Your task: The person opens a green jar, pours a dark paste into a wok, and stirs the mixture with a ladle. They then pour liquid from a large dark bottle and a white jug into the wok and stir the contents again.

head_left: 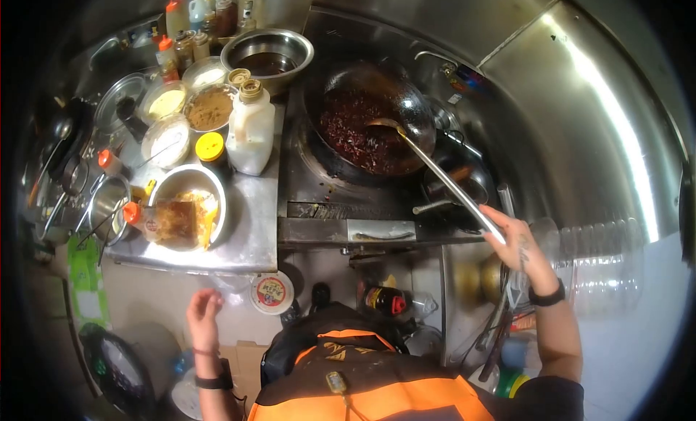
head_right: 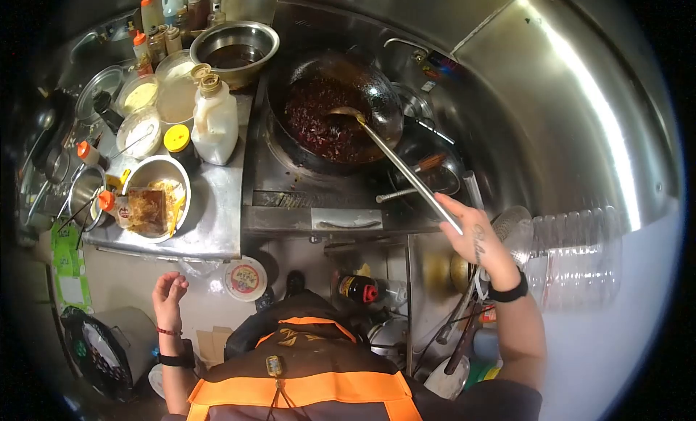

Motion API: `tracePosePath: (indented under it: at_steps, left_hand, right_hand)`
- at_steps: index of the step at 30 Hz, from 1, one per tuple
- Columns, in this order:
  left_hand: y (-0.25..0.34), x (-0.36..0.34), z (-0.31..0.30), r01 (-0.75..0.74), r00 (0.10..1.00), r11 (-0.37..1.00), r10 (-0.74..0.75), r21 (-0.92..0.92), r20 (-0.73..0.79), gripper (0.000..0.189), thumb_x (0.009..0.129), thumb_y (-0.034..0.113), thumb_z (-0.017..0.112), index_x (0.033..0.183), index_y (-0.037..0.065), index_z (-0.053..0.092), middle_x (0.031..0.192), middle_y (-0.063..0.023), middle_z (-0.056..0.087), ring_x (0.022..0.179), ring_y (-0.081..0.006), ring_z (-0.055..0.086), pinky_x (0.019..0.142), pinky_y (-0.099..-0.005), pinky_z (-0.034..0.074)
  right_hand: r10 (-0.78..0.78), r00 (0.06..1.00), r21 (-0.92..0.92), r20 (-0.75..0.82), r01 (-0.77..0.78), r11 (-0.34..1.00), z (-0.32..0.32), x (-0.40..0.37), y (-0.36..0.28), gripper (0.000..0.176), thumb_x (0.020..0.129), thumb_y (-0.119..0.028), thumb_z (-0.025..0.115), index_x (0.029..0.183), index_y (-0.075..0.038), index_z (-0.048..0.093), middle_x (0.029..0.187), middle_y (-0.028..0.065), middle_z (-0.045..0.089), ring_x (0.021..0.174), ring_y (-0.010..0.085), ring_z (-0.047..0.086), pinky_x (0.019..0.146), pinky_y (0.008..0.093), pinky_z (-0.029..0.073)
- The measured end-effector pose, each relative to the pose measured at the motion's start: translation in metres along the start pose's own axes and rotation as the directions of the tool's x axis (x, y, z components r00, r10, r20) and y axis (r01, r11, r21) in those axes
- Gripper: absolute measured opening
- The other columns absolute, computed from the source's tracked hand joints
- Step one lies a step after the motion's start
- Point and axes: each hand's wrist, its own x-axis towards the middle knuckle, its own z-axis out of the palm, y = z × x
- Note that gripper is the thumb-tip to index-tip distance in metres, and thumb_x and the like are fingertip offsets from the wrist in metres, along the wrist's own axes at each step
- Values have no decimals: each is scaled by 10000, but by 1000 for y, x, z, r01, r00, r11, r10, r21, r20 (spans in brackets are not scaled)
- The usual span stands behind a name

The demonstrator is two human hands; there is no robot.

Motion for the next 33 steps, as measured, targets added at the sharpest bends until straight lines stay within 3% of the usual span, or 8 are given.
tracePosePath:
  at_steps: [8, 17, 19, 21, 22, 23, 29, 33]
  left_hand:
    - [2, -20, -12, -2, 994, 1000, 0, -22, -108, 162, 896, 82, 586, 1036, 2, 569, 951, -49, 590, 858, -134, 572, 802, -269, 478]
    - [6, -54, -33, 8, 972, 1000, -1, 27, -235, 177, 900, 107, 590, 1049, 17, 557, 957, -43, 595, 860, -133, 581, 790, -259, 478]
    - [13, -60, -28, 25, 966, 1000, -25, -1, -256, 182, 890, 98, 602, 1041, 5, 563, 959, -44, 583, 872, -147, 571, 793, -267, 472]
    - [21, -65, -21, 43, 954, 999, -44, -11, -295, 186, 885, 90, 603, 1046, 7, 563, 959, -47, 586, 871, -149, 568, 794, -270, 472]
    - [22, -67, -23, 40, 953, 999, -42, -12, -301, 186, 885, 90, 603, 1046, 7, 563, 959, -47, 586, 871, -149, 568, 794, -270, 472]
    - [22, -67, -24, 36, 949, 999, -35, -4, -314, 186, 883, 86, 600, 1048, 8, 563, 960, -50, 587, 870, -149, 568, 797, -274, 472]
    - [1, -57, -33, 27, 960, 1000, -23, 10, -280, 168, 893, 95, 585, 1043, 23, 563, 946, -49, 607, 845, -131, 587, 766, -256, 484]
    - [6, -59, -21, 6, 965, 1000, -6, -2, -262, 182, 881, 80, 596, 1042, 2, 564, 959, -71, 611, 853, -158, 597, 774, -279, 499]
  right_hand:
    - [-39, 992, -411, 117, 84, 908, 100, 45, 57, 591, 798, -25, 523, 1359, 27, 346, 758, 260, 614, 731, 425, 614, 684, 451, 505]
    - [-17, 1000, -535, 3, 16, 845, 168, 180, 76, 547, 826, -9, 419, 1326, 161, 275, 822, 307, 611, 738, 426, 637, 676, 443, 539]
    - [123, 990, -440, -67, -140, 887, 158, 204, 79, 504, 845, -53, 439, 1342, 2, 374, 914, 319, 607, 868, 444, 614, 773, 476, 506]
    - [-382, 876, -254, -293, 314, 915, 127, 221, 122, 481, 813, -75, 571, 1284, -41, 479, 834, 239, 641, 761, 340, 659, 663, 408, 522]
    - [232, 971, 298, -53, -206, 932, 96, 209, 92, 484, 832, -84, 587, 1300, -53, 471, 712, 127, 604, 498, 191, 570, 441, 324, 449]
    - [314, 949, 462, -14, -272, 844, 74, 195, 73, 463, 856, -82, 573, 1307, -66, 473, 631, 47, 528, 399, 89, 405, 343, 252, 313]
    - [224, 957, 310, -185, -159, 937, 104, 229, 122, 437, 877, -115, 543, 1304, -62, 472, 709, 97, 606, 449, 163, 529, 372, 293, 411]
    - [370, 909, 722, 191, -386, 574, 140, 227, 66, 122, 912, -103, 498, 1026, -58, 491, 593, 37, 452, 403, 119, 435, 329, 265, 335]
